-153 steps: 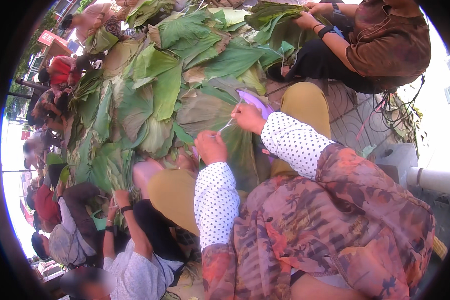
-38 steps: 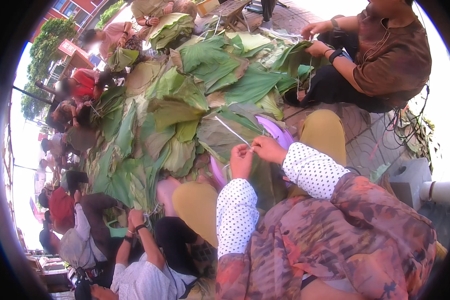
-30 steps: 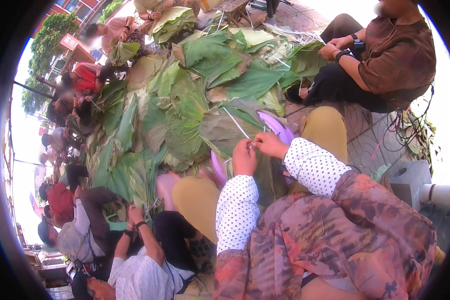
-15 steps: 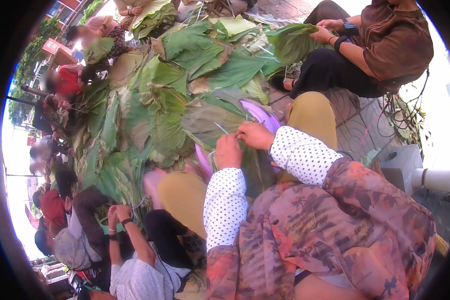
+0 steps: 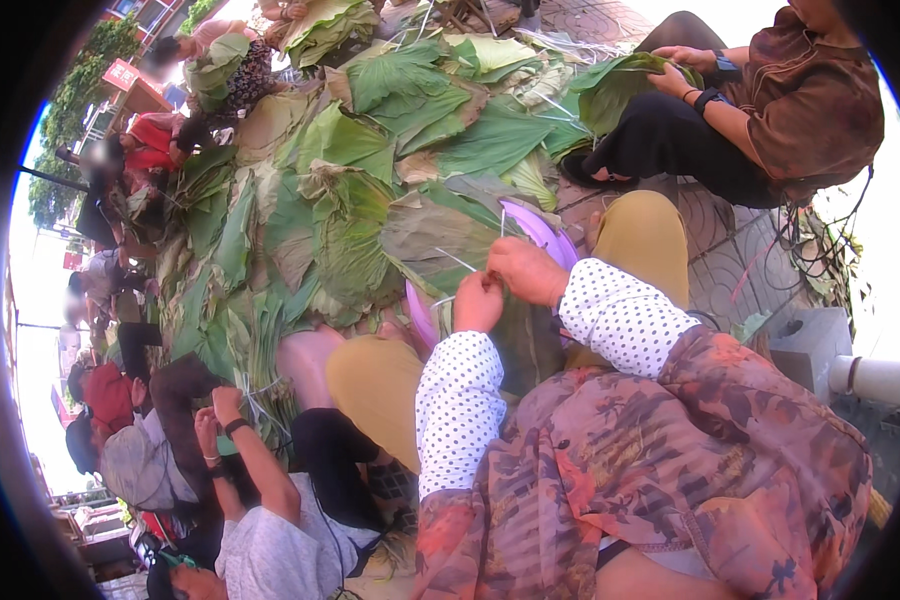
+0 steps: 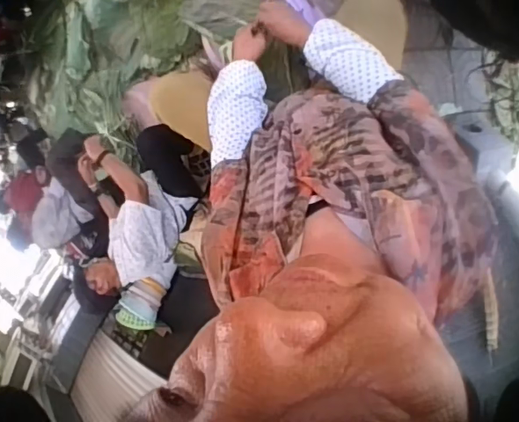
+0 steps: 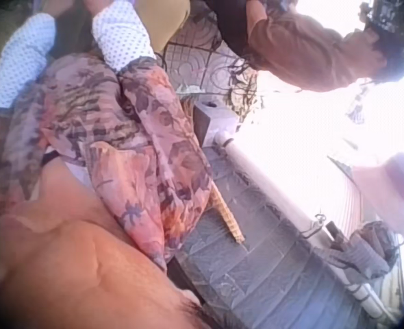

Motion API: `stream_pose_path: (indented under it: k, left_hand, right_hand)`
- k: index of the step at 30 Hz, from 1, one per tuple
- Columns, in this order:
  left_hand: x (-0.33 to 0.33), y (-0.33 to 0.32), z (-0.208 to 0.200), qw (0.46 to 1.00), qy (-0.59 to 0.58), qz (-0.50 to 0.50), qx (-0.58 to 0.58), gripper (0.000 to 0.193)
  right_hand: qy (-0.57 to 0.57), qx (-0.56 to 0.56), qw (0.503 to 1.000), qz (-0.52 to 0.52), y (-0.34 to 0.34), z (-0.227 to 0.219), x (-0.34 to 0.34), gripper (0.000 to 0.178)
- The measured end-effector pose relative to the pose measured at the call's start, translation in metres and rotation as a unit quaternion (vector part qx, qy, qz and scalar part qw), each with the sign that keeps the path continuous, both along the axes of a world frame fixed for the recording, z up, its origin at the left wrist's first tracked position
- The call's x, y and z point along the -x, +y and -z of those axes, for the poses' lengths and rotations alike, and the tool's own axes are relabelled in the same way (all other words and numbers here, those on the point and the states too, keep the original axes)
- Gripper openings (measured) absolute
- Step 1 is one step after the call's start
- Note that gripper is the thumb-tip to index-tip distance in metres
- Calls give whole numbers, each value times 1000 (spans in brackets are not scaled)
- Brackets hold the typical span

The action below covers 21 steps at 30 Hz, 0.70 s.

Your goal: The person gathers and bundles large green leaves with white string while sitting on the ground with a group of other people.

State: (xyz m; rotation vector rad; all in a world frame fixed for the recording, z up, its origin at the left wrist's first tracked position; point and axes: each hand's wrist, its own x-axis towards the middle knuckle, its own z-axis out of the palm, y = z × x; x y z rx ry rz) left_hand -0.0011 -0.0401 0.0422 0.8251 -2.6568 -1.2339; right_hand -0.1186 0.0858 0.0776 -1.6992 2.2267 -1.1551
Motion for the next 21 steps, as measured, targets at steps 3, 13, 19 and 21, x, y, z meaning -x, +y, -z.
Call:
stream_pose_path:
  k: [3,13,19,21]
  left_hand:
    - [6,5,-6,997,0,-16,-69,29]
    - [9,4,-11,910,10,-197,-366,16]
    - [9,7,-22,874,14,-217,-434,16]
    - [6,6,-22,872,28,-213,-440,17]
  right_hand:
    - [-23,-20,999,-22,7,-1,5,17]
    - [-188,-87,973,101,6,-6,-1,20]
    - [-181,-115,973,91,9,13,-14,18]
    - [-180,-120,971,98,8,5,-16,20]
